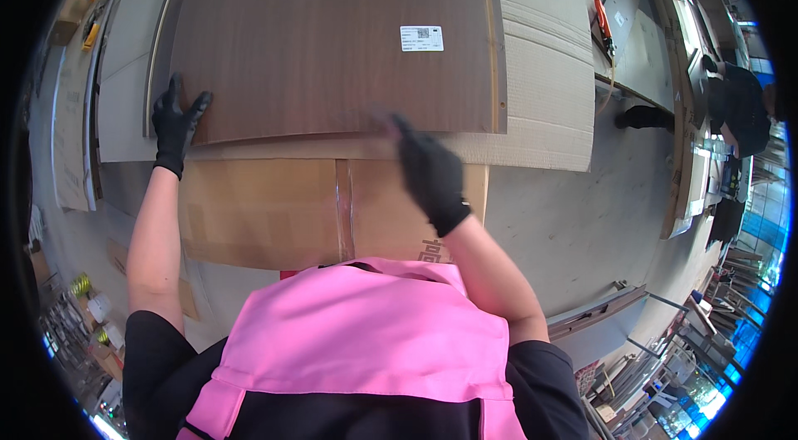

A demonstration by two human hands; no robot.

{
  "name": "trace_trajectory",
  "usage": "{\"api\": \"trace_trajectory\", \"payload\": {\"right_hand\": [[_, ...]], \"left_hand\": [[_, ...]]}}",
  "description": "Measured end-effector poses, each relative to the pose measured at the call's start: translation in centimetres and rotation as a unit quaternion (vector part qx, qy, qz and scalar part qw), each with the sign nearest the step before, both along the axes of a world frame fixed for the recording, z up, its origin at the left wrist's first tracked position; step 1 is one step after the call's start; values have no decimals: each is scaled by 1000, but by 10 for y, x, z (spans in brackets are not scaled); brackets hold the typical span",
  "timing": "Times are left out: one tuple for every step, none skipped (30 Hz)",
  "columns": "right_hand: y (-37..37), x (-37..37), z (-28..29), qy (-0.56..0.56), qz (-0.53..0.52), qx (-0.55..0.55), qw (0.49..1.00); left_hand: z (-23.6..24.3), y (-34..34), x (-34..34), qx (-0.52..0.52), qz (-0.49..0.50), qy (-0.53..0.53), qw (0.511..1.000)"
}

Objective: The person applies edge banding to rectangular wood panels using a hot air gun and a utility knife. They heat the panel edges, press the banding strip into place, and trim excess material. The person handles multiple panels sequentially, moving them between work surfaces and stacking finished pieces.

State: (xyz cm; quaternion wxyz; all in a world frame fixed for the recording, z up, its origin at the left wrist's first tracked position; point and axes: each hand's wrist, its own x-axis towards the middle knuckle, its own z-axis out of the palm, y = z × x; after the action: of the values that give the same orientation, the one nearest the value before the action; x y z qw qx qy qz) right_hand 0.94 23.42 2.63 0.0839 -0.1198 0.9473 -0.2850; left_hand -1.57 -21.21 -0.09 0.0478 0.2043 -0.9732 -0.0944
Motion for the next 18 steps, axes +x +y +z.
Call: {"api": "trace_trajectory", "payload": {"right_hand": [[16,-5,1,87,-3,31,996],[14,-1,-1,68,-1,56,996],[31,-4,2,10,-48,124,991],[21,0,-7,71,-46,104,991],[21,2,-11,89,-6,86,992],[22,0,-12,75,50,73,993],[12,3,-17,72,103,61,990],[19,-1,-14,63,118,47,990],[13,0,-16,80,70,55,993],[17,-2,-14,97,36,51,993],[17,-3,-13,137,-12,46,989],[14,-2,-14,104,-46,111,987],[17,-3,-12,91,-12,92,991],[7,2,-16,84,3,84,993],[7,3,-16,92,-15,93,991],[2,4,-19,75,51,42,995],[-2,6,-20,63,93,50,992],[1,5,-18,64,61,70,994]], "left_hand": [[1,4,1,-13,-7,4,1000],[3,8,3,-7,-2,4,1000],[4,10,4,0,2,4,1000],[3,15,4,1,8,11,1000],[2,18,5,-1,7,3,1000],[1,20,5,-9,12,7,1000],[-1,25,7,-12,5,12,1000],[2,25,8,-11,14,11,1000],[3,28,10,-9,11,10,1000],[4,30,12,-14,13,8,1000],[7,32,14,-7,7,14,1000],[7,37,15,-4,7,20,1000],[7,41,16,3,16,27,999],[7,45,18,-4,14,27,1000],[6,49,19,-9,15,28,999],[6,50,20,-14,4,41,999],[5,50,21,-16,11,29,999],[6,49,22,-20,5,27,999]]}}
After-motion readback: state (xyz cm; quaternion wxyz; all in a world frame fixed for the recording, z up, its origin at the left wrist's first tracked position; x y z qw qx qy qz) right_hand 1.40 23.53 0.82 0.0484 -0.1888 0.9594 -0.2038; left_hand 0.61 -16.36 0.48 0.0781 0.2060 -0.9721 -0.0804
